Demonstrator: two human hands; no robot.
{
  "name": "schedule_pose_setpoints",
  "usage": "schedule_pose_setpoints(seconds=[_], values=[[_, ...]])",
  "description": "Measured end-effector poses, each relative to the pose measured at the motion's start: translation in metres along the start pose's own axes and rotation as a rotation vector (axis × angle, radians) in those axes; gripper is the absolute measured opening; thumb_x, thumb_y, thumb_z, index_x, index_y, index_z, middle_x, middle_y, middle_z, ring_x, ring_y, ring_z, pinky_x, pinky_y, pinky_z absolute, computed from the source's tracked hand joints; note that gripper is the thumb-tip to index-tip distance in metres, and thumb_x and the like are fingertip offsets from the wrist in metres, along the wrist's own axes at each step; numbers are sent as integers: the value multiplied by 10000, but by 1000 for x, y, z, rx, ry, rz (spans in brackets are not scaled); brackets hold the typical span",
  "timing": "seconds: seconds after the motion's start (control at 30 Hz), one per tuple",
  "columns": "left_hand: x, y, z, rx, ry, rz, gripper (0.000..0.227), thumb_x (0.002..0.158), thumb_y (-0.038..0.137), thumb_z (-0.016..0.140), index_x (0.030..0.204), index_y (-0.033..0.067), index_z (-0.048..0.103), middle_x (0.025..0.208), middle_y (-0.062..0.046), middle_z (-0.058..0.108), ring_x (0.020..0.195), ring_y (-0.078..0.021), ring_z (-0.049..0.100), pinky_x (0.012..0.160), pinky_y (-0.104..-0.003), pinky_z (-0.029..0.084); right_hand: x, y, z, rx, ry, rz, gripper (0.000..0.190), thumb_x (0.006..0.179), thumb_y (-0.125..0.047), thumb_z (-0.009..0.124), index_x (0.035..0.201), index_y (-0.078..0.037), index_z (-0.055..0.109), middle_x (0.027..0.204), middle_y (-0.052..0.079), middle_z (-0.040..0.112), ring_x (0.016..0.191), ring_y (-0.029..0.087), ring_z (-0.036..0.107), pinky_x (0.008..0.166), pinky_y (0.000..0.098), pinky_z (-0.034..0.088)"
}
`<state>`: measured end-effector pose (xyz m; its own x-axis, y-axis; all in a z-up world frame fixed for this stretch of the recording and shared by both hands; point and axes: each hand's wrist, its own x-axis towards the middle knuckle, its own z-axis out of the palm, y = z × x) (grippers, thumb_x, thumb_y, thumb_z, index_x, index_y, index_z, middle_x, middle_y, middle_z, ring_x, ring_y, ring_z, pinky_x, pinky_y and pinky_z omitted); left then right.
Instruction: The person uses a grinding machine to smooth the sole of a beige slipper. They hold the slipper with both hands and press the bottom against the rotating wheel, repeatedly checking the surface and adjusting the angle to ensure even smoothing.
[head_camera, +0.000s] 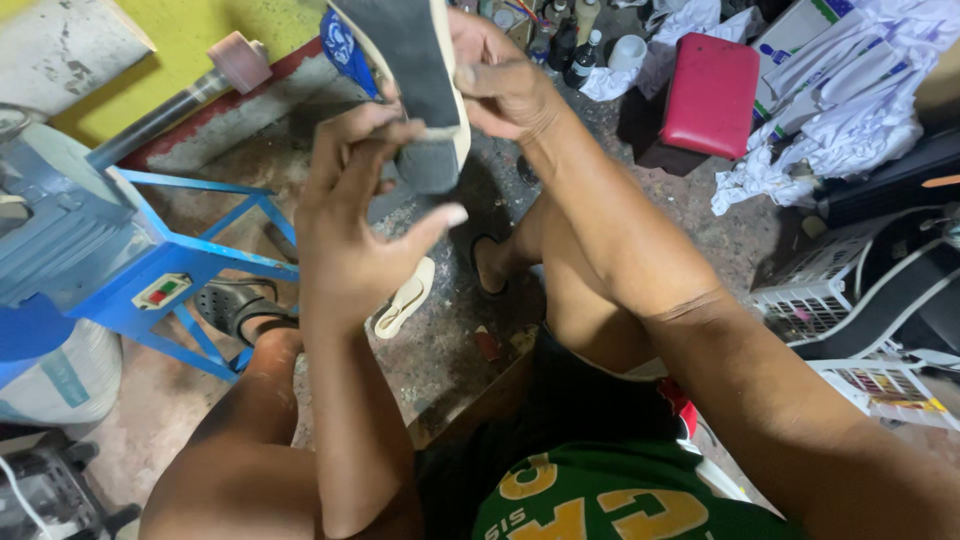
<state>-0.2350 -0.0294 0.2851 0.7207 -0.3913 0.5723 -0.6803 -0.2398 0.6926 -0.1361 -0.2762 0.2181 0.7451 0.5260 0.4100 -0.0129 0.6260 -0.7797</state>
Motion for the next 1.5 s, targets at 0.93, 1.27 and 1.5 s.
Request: schedule_pose_setpoints(seconds=[0.93, 1.27, 1.5], values=[[-73, -192, 91, -1241, 234, -569, 481, 1011, 303, 719, 1385, 74, 522, 1277, -76, 626, 1096, -207, 633, 917, -336, 533, 12, 20, 1, -1710, 673, 350, 428, 1059, -488, 726, 1047, -60, 730, 719, 137, 674, 639, 240, 651, 599, 433, 498], [-96, -227, 128, -1626, 491, -697, 598, 1030, 424, 624, 1486, 67, 471, 1463, -79, 546, 1351, -236, 526, 1139, -389, 417, 10, 23, -2, -1543, 517, 504, 482, 1013, -547, 665, 1036, -70, 732, 720, 131, 679, 623, 236, 671, 524, 388, 485], [-117, -227, 136, -1611, 602, -638, 596, 1054, 360, 575, 1526, 40, 405, 1550, -143, 496, 1474, -307, 440, 1241, -466, 349, 21, 79, -15, -1151, 485, 944, 708, 1025, -674, 454, 957, -43, 768, 872, 109, 775, 699, 167, 728, 602, 299, 587]])
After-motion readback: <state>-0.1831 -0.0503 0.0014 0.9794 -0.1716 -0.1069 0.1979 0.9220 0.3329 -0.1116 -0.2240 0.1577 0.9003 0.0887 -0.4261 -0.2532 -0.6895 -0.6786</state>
